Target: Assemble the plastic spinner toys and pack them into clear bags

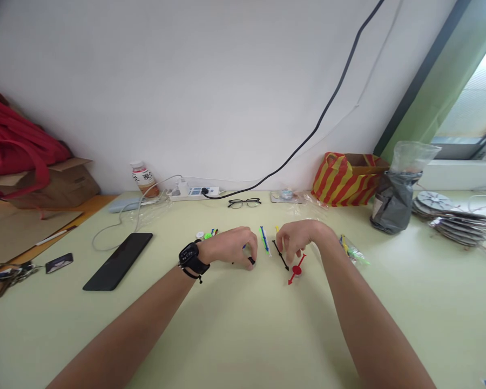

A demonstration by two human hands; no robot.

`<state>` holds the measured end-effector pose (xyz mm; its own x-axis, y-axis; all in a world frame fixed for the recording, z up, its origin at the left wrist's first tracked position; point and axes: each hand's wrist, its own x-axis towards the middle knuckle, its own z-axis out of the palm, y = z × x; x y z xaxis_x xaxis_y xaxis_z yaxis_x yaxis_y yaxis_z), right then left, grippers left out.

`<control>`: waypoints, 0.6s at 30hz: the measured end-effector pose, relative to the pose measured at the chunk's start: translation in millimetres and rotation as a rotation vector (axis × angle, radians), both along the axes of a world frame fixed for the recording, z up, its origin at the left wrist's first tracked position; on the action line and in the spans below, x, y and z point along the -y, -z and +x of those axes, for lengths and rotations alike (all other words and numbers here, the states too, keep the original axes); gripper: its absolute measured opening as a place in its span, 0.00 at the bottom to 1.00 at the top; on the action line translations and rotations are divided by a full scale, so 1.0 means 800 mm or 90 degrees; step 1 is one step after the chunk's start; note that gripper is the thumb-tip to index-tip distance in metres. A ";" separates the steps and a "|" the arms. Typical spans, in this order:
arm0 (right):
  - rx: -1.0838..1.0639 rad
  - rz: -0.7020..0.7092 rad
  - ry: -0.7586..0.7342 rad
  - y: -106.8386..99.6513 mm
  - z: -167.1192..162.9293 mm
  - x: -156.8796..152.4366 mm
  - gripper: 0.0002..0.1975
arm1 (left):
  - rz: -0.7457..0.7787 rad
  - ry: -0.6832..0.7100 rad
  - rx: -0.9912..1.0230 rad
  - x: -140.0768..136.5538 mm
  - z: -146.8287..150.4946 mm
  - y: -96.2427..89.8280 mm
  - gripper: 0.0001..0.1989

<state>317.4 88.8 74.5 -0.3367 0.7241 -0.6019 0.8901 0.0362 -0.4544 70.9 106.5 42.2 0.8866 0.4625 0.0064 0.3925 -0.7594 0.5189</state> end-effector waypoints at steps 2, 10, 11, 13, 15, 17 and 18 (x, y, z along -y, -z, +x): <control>0.039 -0.082 -0.004 0.000 0.005 0.002 0.22 | 0.026 -0.028 0.003 -0.004 -0.007 -0.004 0.07; 0.101 -0.149 0.016 0.008 0.000 -0.003 0.23 | 0.103 -0.104 -0.016 -0.019 -0.026 -0.013 0.21; 0.099 -0.145 0.005 0.005 0.001 -0.003 0.22 | 0.105 -0.109 -0.023 -0.021 -0.027 -0.012 0.22; 0.081 -0.139 -0.030 -0.002 0.002 -0.002 0.21 | 0.097 -0.117 -0.035 -0.024 -0.030 -0.011 0.22; 0.027 -0.131 -0.084 -0.008 0.004 -0.001 0.19 | 0.085 -0.123 -0.042 -0.027 -0.034 -0.011 0.21; -0.052 -0.107 -0.132 -0.014 0.008 0.000 0.17 | 0.073 -0.123 -0.047 -0.030 -0.039 -0.012 0.22; -0.089 -0.091 -0.145 -0.016 0.009 0.001 0.17 | 0.069 -0.123 -0.049 -0.031 -0.042 -0.012 0.22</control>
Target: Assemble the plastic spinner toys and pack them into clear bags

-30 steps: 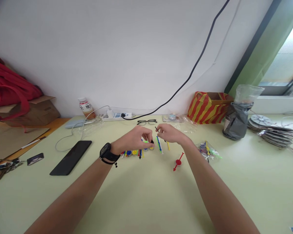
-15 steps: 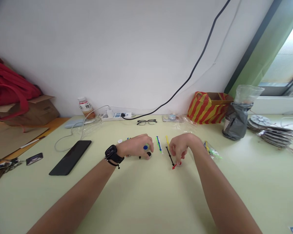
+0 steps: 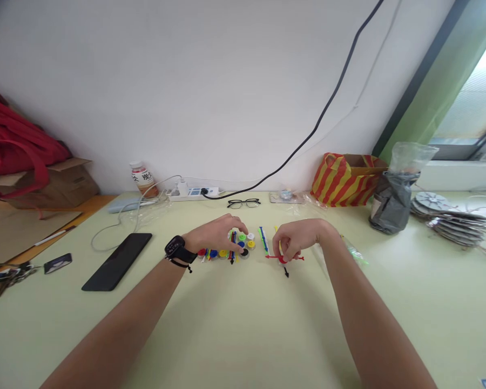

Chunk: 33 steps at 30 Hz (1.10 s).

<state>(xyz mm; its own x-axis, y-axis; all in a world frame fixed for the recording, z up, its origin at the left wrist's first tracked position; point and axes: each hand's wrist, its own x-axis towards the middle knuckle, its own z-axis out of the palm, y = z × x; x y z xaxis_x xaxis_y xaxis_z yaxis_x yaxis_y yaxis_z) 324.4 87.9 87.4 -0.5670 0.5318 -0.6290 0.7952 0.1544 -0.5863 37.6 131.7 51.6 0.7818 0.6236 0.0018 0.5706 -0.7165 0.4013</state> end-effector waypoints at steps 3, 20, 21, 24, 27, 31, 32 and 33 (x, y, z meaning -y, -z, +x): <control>-0.086 0.029 0.018 -0.006 0.000 0.003 0.15 | 0.006 -0.001 0.000 -0.005 -0.005 0.002 0.19; -0.235 0.207 0.252 -0.007 -0.030 0.005 0.05 | 0.062 -0.054 -0.041 0.011 0.012 -0.001 0.29; -0.231 0.210 0.254 -0.007 -0.030 0.005 0.04 | 0.061 -0.056 -0.049 0.012 0.013 0.000 0.28; -0.221 0.221 0.259 -0.005 -0.031 0.003 0.04 | 0.053 -0.054 -0.046 0.010 0.014 0.002 0.25; -0.223 0.232 0.260 -0.003 -0.033 0.002 0.04 | 0.040 -0.046 -0.030 0.005 0.009 0.004 0.24; -0.241 0.243 0.268 -0.002 -0.039 0.003 0.04 | 0.004 -0.040 0.036 0.003 0.002 -0.002 0.26; -0.251 0.248 0.270 -0.002 -0.041 0.004 0.04 | -0.012 -0.040 0.080 0.004 0.003 -0.005 0.26; -0.264 0.251 0.270 -0.001 -0.044 0.005 0.04 | -0.030 -0.039 0.133 0.006 0.004 -0.009 0.26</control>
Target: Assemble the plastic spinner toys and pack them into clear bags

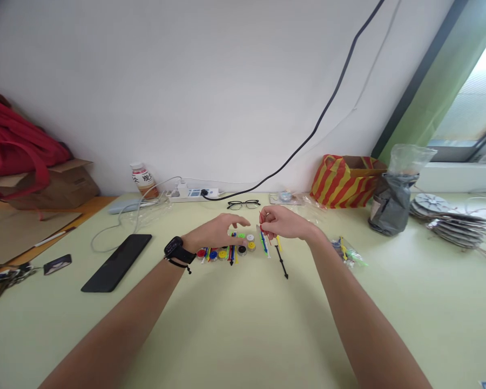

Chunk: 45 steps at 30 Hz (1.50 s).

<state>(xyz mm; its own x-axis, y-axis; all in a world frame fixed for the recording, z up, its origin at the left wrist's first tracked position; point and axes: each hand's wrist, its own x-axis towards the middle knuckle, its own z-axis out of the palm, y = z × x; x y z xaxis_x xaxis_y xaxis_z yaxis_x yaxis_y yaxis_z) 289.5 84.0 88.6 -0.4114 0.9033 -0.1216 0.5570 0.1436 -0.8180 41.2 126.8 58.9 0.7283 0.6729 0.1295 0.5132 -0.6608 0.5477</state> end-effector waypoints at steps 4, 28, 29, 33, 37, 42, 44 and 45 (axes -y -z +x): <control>-0.081 0.028 -0.003 0.002 -0.010 0.000 0.03 | -0.076 0.034 0.230 0.013 0.017 -0.014 0.21; 0.254 -0.062 0.104 0.041 0.007 -0.021 0.13 | -0.022 0.147 -0.045 0.035 0.050 0.021 0.07; 0.270 -0.072 0.108 0.039 0.010 -0.021 0.13 | -0.019 0.149 -0.053 0.034 0.049 0.022 0.06; 0.367 -0.160 0.046 0.030 0.021 -0.017 0.11 | -0.001 0.129 -0.080 0.027 0.043 0.021 0.03; 0.421 -0.273 -0.067 0.033 0.018 -0.011 0.10 | 0.022 0.100 -0.070 0.026 0.040 0.021 0.05; 0.434 -0.303 -0.090 0.040 0.010 -0.012 0.04 | 0.048 0.090 -0.067 0.028 0.041 0.021 0.12; 0.436 -0.303 -0.086 0.039 0.011 -0.013 0.04 | 0.061 0.082 -0.076 0.027 0.039 0.020 0.13; 0.438 -0.301 -0.084 0.038 0.011 -0.012 0.05 | 0.065 0.076 -0.078 0.026 0.038 0.019 0.14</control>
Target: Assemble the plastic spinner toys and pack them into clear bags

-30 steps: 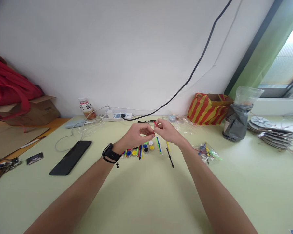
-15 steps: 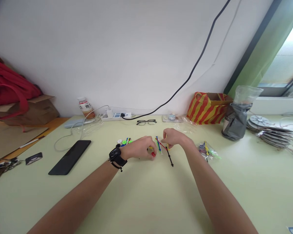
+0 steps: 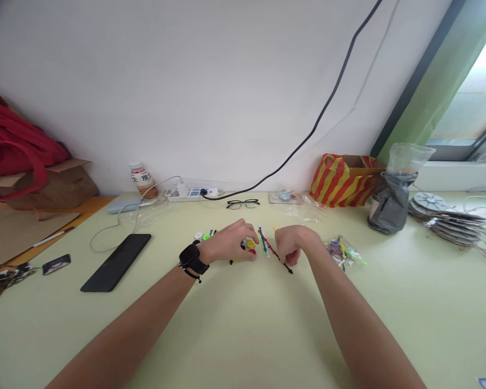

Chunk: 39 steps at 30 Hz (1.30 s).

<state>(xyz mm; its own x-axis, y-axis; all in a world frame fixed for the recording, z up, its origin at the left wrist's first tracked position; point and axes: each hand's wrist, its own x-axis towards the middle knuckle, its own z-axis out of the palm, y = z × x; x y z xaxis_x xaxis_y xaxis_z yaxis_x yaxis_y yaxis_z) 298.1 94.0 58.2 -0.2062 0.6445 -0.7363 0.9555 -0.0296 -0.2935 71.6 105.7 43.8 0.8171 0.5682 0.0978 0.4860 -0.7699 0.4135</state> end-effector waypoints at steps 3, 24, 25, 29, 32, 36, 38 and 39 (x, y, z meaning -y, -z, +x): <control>0.001 0.014 0.001 -0.001 0.000 0.001 0.08 | 0.009 -0.014 0.002 -0.007 -0.010 -0.004 0.19; -0.055 0.297 0.039 0.020 0.015 -0.026 0.11 | 0.029 -0.098 -0.007 -0.037 -0.042 0.007 0.22; -0.050 0.318 0.046 0.024 0.015 -0.029 0.10 | 0.030 -0.098 -0.006 -0.034 -0.040 0.006 0.23; -0.017 0.395 0.076 0.035 0.021 -0.038 0.10 | 0.020 -0.082 -0.019 -0.023 -0.029 0.005 0.26; -0.021 0.407 0.071 0.044 0.023 -0.041 0.10 | 0.038 -0.050 -0.007 -0.014 -0.017 0.010 0.27; -0.059 0.401 0.028 0.051 0.019 -0.040 0.11 | 0.049 0.011 -0.021 -0.007 -0.004 0.017 0.21; -0.078 0.391 0.007 0.050 0.017 -0.038 0.12 | 0.048 0.026 -0.038 -0.007 -0.002 0.018 0.16; -0.086 0.385 -0.003 0.049 0.016 -0.037 0.12 | 0.048 0.026 -0.042 -0.007 -0.002 0.018 0.15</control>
<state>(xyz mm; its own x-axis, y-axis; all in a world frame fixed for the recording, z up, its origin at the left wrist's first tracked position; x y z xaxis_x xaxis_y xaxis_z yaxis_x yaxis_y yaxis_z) 310.6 123.4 18.8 -0.2758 0.9385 -0.2077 0.9082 0.1837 -0.3761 70.0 111.5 29.1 0.8456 0.5270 0.0852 0.4773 -0.8178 0.3216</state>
